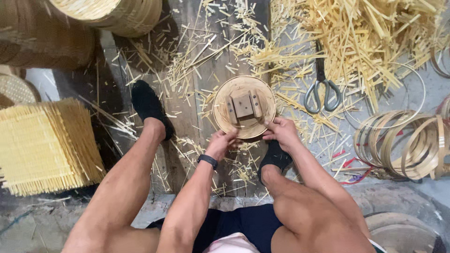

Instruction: The person cuts circular bamboo plates from woven mats using shears and a wooden template. They repeatedly place the template on a mat, trim the excess material around the edge, and stack the finished plates.

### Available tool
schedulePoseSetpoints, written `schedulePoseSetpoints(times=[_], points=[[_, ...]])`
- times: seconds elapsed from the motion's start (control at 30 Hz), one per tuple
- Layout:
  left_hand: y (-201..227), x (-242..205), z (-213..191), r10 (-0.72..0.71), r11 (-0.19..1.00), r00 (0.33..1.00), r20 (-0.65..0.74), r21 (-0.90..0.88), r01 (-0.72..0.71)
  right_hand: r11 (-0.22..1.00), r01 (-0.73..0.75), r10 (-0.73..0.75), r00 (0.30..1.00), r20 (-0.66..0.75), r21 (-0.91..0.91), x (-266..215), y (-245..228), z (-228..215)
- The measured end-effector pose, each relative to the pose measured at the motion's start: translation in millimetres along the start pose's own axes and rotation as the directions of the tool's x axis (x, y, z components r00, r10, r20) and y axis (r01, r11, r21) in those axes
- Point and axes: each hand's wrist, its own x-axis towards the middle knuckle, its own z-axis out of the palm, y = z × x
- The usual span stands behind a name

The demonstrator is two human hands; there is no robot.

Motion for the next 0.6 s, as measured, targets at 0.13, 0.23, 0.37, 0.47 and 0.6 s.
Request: schedulePoseSetpoints(times=[0.13,0.23,0.37,0.47,0.6], points=[[-15,-7,17,0.054,0.998,0.998,-0.033,0.032,-0.053,1.0,0.002,-0.002,1.0,0.031,0.0,-4,6,10],[-26,-3,20,0.103,0.995,0.989,-0.108,0.009,-0.103,0.999,0.023,-0.022,1.0,0.012,-0.036,-1,11,13],[-2,-13,20,0.146,0.923,0.967,-0.21,0.381,-0.056,0.998,-0.037,0.04,0.997,0.06,-0.04,-5,-4,14],[41,-42,20,0.326,0.836,0.931,-0.167,0.51,-0.201,0.972,0.145,-0.17,0.977,-0.129,-0.184,-26,-40,20],[102,-84,35,0.648,0.497,0.755,0.096,0.698,-0.515,0.98,0.148,-0.157,0.986,0.059,0.136,-54,-98,36]])
